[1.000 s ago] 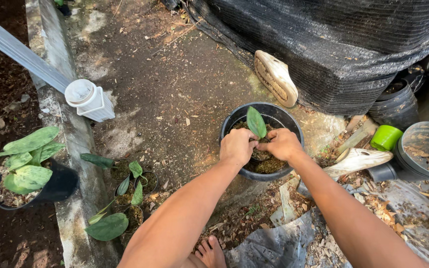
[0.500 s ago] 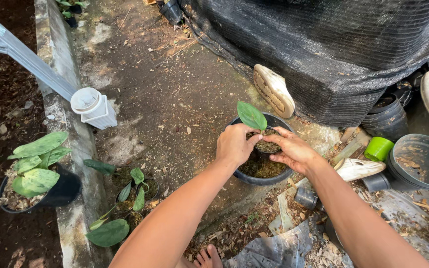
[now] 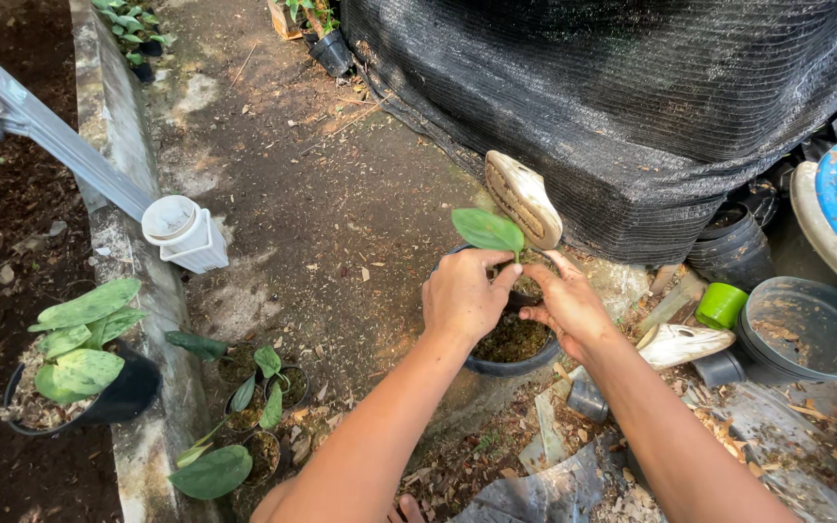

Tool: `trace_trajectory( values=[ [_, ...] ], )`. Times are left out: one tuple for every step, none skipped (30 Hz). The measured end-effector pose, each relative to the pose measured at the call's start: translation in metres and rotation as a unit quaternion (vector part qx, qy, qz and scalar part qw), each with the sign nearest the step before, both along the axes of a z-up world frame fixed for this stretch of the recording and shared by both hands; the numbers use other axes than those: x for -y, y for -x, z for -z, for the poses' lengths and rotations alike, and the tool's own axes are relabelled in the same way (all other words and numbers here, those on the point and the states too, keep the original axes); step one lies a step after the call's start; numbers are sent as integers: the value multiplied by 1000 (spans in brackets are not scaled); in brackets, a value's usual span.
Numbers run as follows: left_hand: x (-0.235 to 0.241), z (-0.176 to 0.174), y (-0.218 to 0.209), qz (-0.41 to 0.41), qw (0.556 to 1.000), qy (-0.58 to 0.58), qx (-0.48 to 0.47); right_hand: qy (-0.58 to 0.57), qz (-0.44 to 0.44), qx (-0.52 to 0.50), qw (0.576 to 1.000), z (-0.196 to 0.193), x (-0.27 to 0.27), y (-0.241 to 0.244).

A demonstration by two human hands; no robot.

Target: The person pots small plants by hand, placing moss and potting mix into small plastic pots and securing the plant stems.

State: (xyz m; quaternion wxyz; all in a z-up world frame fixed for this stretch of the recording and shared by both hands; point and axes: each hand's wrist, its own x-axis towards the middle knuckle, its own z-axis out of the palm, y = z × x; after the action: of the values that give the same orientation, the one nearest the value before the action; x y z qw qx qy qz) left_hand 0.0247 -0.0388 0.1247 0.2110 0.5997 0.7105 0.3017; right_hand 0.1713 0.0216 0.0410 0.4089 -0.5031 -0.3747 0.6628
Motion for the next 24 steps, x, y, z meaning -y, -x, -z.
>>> trace_trajectory(
  values=[
    [3,-2,-2,1,1000,-14,1,-2,9,-4,1000,-2,1,0],
    [5,-4,-4,1,1000,-28,2,-4,18,-8,1000,-3,3,0],
    [7,-5,-6,2,999,-42,2,-19,16,-17,1000,-5,4,0],
    [8,-6,-7,10,998,-56,-9,-34,16,-26,999,-7,6,0],
    [9,-6,-9,18,997,-69,-20,-49,15,-36,998,-9,7,0],
    [9,-6,-10,27,996,-84,-33,-42,16,-21,999,-12,8,0],
    [9,-6,-9,29,995,-85,-35,-35,17,-6,999,-15,8,-1],
    [10,-4,-9,34,995,-84,-36,-25,20,10,999,-16,11,-4],
    [10,-2,-9,39,995,-82,-37,-38,10,15,999,-16,12,-5],
    [11,0,-9,39,997,-57,-35,-46,-3,20,999,-15,15,-6],
    [12,1,-9,39,998,-32,-33,-55,-16,25,998,-13,19,-6],
    [10,-1,-7,37,999,-11,-33,-36,-18,27,999,-14,18,-6],
    [9,-3,-5,31,999,11,-32,-18,-21,28,999,-15,17,-7],
    [6,-4,-5,29,999,33,-31,-1,-20,29,999,-15,16,-9],
    [5,-5,-5,26,998,55,-30,-2,-15,1,1000,-16,16,-9],
    [5,-5,-4,29,998,54,-17,-2,-9,-26,1000,-18,15,-11],
    [5,-5,-2,32,998,53,-4,-2,-3,-53,999,-21,16,-12],
    [4,-4,0,33,998,51,10,-17,-18,-23,999,-23,17,-13],
    [3,-3,1,46,998,42,19,-31,-33,7,999,-26,19,-14],
    [1,-1,2,58,997,33,28,-46,-49,37,997,-28,20,-13],
    [0,1,4,70,997,24,37,-44,-52,26,997,-29,20,-12],
    [-2,4,6,73,996,33,40,-43,-54,15,997,-30,19,-12],
    [-4,6,8,76,995,42,44,-42,-57,5,997,-29,18,-12],
    [-6,8,11,77,995,50,48,-37,-57,5,998,-28,18,-11]
  ],
)
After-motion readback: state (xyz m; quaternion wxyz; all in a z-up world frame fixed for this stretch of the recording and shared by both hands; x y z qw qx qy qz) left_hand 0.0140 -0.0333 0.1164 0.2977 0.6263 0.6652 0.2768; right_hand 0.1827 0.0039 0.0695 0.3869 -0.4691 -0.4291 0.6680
